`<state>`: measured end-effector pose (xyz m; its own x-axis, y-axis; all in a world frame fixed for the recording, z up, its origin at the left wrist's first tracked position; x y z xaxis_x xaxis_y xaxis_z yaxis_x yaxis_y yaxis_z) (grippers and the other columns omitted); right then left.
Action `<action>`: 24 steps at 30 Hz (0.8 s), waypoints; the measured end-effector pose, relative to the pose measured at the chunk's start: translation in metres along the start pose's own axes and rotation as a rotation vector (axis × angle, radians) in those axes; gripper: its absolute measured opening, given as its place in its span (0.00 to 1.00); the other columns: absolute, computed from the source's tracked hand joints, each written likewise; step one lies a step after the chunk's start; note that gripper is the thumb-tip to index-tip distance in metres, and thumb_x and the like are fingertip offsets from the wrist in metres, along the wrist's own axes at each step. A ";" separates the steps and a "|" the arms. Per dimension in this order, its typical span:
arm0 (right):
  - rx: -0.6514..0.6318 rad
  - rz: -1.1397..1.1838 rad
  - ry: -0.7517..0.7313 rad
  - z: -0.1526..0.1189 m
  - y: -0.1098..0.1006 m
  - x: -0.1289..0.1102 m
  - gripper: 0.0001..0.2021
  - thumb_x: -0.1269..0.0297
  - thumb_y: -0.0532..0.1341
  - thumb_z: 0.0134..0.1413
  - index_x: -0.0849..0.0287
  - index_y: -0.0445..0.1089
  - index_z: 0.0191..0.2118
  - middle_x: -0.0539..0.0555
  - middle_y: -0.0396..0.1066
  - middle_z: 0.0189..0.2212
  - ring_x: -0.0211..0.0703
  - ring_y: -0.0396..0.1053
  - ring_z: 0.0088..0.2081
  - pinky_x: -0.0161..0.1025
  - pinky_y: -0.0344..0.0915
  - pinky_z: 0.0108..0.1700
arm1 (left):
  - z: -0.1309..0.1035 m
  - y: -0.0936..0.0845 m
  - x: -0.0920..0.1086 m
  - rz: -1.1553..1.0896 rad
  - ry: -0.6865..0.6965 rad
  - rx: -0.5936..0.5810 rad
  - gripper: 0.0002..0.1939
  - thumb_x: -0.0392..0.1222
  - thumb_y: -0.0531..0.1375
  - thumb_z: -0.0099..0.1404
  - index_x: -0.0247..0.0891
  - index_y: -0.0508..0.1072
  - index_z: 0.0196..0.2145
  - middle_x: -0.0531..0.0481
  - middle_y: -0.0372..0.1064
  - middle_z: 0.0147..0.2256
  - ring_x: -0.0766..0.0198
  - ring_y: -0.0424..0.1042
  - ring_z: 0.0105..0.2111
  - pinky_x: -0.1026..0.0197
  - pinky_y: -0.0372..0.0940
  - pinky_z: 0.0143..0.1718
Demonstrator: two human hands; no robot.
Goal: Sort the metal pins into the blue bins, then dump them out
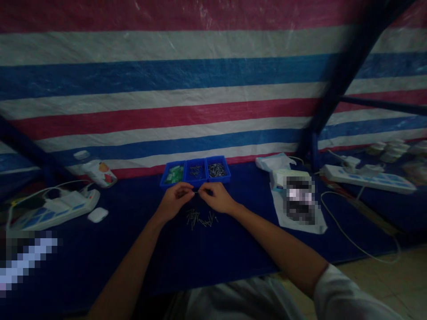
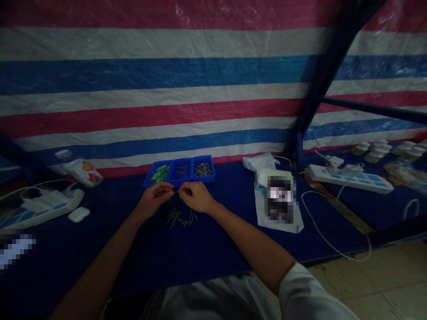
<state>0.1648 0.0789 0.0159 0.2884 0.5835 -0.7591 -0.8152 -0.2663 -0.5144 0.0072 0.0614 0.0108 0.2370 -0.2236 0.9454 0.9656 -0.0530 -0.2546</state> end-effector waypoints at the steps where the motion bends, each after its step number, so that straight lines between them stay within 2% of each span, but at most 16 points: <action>1: 0.002 0.048 0.064 0.001 0.000 0.005 0.09 0.69 0.55 0.56 0.62 0.71 0.28 0.48 0.68 0.22 0.33 0.61 0.25 0.33 0.54 0.29 | 0.000 -0.002 0.002 -0.010 0.008 0.021 0.15 0.47 0.65 0.55 0.37 0.73 0.38 0.50 0.73 0.30 0.64 0.71 0.27 0.61 0.66 0.31; 4: -0.028 0.170 0.228 0.005 0.004 0.019 0.14 0.67 0.55 0.57 0.61 0.66 0.21 0.46 0.62 0.17 0.33 0.58 0.22 0.33 0.52 0.26 | 0.002 -0.010 0.006 -0.016 0.045 0.107 0.15 0.50 0.62 0.59 0.36 0.74 0.39 0.49 0.73 0.29 0.64 0.70 0.25 0.60 0.66 0.30; 6: -0.032 0.256 0.292 0.011 0.009 0.025 0.16 0.64 0.55 0.59 0.61 0.65 0.21 0.46 0.61 0.17 0.33 0.58 0.20 0.33 0.53 0.26 | 0.003 -0.016 0.006 -0.008 0.057 0.172 0.16 0.51 0.61 0.59 0.36 0.74 0.37 0.48 0.72 0.28 0.64 0.69 0.25 0.61 0.65 0.29; 8: 0.012 0.353 0.341 0.017 0.013 0.030 0.14 0.61 0.55 0.61 0.61 0.68 0.26 0.46 0.64 0.19 0.32 0.59 0.20 0.33 0.55 0.26 | 0.004 -0.020 0.005 0.006 0.048 0.214 0.16 0.53 0.62 0.58 0.35 0.74 0.35 0.48 0.72 0.28 0.65 0.69 0.25 0.61 0.65 0.28; 10: 0.055 0.409 0.397 0.020 0.015 0.034 0.11 0.60 0.55 0.62 0.61 0.70 0.37 0.48 0.68 0.23 0.32 0.60 0.20 0.33 0.57 0.25 | 0.005 -0.021 0.003 0.024 0.025 0.233 0.17 0.54 0.63 0.57 0.35 0.74 0.34 0.49 0.72 0.27 0.65 0.69 0.24 0.61 0.64 0.28; 12: 0.074 0.334 0.411 0.018 0.014 0.033 0.13 0.59 0.57 0.60 0.60 0.69 0.46 0.49 0.71 0.27 0.33 0.62 0.21 0.34 0.59 0.26 | 0.006 -0.020 0.001 0.046 -0.004 0.226 0.18 0.55 0.62 0.57 0.35 0.73 0.34 0.49 0.72 0.27 0.64 0.69 0.25 0.60 0.65 0.29; 13: 0.062 0.249 0.379 0.016 0.012 0.029 0.14 0.58 0.58 0.60 0.60 0.69 0.48 0.50 0.72 0.29 0.34 0.64 0.23 0.34 0.60 0.28 | 0.005 -0.019 -0.001 0.066 -0.017 0.208 0.18 0.55 0.62 0.57 0.36 0.73 0.34 0.49 0.72 0.28 0.63 0.69 0.26 0.60 0.65 0.30; 15: -0.021 0.021 0.233 0.009 0.008 0.016 0.13 0.58 0.60 0.59 0.60 0.72 0.45 0.53 0.73 0.31 0.37 0.68 0.29 0.36 0.62 0.34 | 0.004 -0.014 -0.002 0.139 -0.035 0.124 0.17 0.54 0.61 0.57 0.36 0.74 0.34 0.48 0.73 0.30 0.61 0.71 0.29 0.59 0.65 0.33; 18: -0.232 -0.312 0.003 -0.008 0.013 -0.004 0.12 0.57 0.60 0.58 0.58 0.75 0.42 0.56 0.74 0.37 0.44 0.69 0.39 0.41 0.61 0.43 | -0.001 -0.003 -0.006 0.317 -0.058 -0.132 0.13 0.50 0.60 0.59 0.37 0.75 0.35 0.49 0.74 0.33 0.61 0.71 0.33 0.59 0.65 0.36; 21: -0.343 -0.502 -0.037 -0.020 0.016 -0.010 0.14 0.54 0.61 0.56 0.56 0.75 0.44 0.57 0.73 0.42 0.50 0.67 0.45 0.47 0.60 0.48 | -0.010 0.005 -0.013 0.452 -0.107 -0.354 0.12 0.47 0.60 0.60 0.37 0.75 0.36 0.51 0.72 0.29 0.62 0.69 0.29 0.62 0.62 0.31; 24: -0.395 -0.572 -0.026 -0.022 0.020 -0.010 0.12 0.55 0.60 0.57 0.55 0.74 0.43 0.56 0.72 0.42 0.50 0.67 0.45 0.48 0.59 0.49 | -0.013 0.008 -0.014 0.501 -0.109 -0.416 0.12 0.46 0.60 0.60 0.36 0.75 0.37 0.51 0.71 0.30 0.63 0.68 0.29 0.63 0.61 0.30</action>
<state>0.1567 0.0509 0.0049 0.6021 0.7320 -0.3187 -0.2937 -0.1681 -0.9410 0.0099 0.0512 -0.0071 0.6774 -0.2202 0.7019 0.6192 -0.3444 -0.7057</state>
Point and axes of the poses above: each hand's wrist, its own z-axis towards the middle knuckle, its own y-axis out of the palm, x = y × z, the point moved 6 cm from there along z, towards the middle knuckle
